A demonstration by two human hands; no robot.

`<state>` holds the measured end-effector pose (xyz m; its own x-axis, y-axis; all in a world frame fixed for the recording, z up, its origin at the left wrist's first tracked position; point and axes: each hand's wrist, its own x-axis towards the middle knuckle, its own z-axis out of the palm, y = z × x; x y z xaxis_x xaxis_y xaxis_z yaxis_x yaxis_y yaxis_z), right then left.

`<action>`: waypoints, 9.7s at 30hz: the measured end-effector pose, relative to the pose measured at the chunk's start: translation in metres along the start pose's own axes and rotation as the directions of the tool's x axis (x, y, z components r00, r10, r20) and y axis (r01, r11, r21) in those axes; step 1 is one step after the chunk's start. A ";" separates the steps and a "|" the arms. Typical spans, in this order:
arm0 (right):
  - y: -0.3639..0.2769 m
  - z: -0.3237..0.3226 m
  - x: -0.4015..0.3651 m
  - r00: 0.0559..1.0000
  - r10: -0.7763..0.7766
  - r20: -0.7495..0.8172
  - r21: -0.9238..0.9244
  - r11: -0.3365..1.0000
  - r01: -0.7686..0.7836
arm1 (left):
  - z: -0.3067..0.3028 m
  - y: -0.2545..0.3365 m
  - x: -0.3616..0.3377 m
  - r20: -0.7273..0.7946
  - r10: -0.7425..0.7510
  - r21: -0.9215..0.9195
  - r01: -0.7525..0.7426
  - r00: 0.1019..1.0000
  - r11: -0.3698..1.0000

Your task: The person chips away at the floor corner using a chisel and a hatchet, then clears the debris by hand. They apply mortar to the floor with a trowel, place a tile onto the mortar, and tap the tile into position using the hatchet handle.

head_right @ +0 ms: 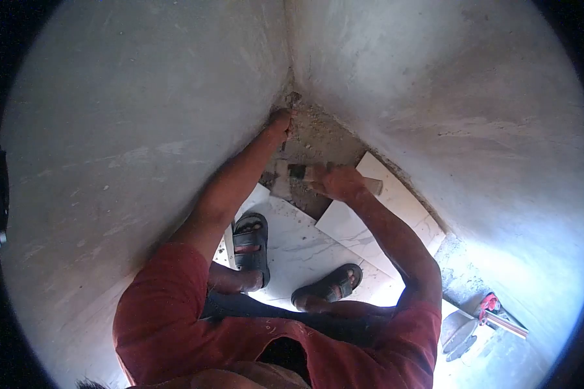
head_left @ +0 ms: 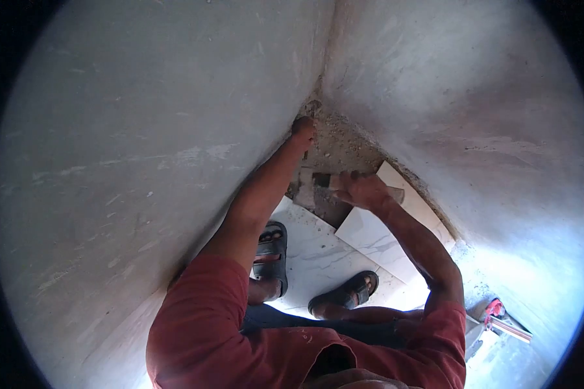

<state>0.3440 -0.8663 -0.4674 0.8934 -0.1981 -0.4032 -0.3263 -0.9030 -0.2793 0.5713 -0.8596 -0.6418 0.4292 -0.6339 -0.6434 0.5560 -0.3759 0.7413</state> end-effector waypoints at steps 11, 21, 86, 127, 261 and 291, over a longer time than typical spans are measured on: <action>-0.008 0.000 0.026 0.943 -0.012 0.331 -0.033 0.999 0.025 | 0.012 0.036 -0.031 -0.025 -0.240 -0.141 0.235 0.970 0.962; -0.046 0.016 -0.004 0.811 -0.398 0.429 0.072 0.910 0.408 | 0.012 0.031 -0.019 -0.052 -0.264 -0.205 0.249 0.963 0.947; -0.047 -0.044 -0.028 0.972 0.003 0.236 0.044 0.999 -0.014 | 0.005 0.011 0.033 -0.019 -0.323 -0.186 0.314 0.946 0.931; 0.004 -0.024 0.013 0.884 -0.215 0.415 -0.005 0.971 0.239 | -0.006 -0.027 0.070 0.419 0.194 0.822 -0.280 0.887 -0.496; -0.019 0.029 -0.020 0.894 0.115 -0.433 0.489 0.863 0.126 | 0.010 0.017 -0.028 0.180 0.018 -0.612 0.098 0.983 0.785; -0.020 -0.014 -0.004 0.863 -0.263 -0.431 0.202 0.904 0.376 | -0.006 0.017 -0.015 0.501 0.055 -0.702 0.368 0.864 0.610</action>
<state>0.3513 -0.8529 -0.4484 0.9900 -0.0983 0.1013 -0.0215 -0.8145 -0.5798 0.5791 -0.8524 -0.6210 0.0452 -0.9068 -0.4192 0.9966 0.0122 0.0809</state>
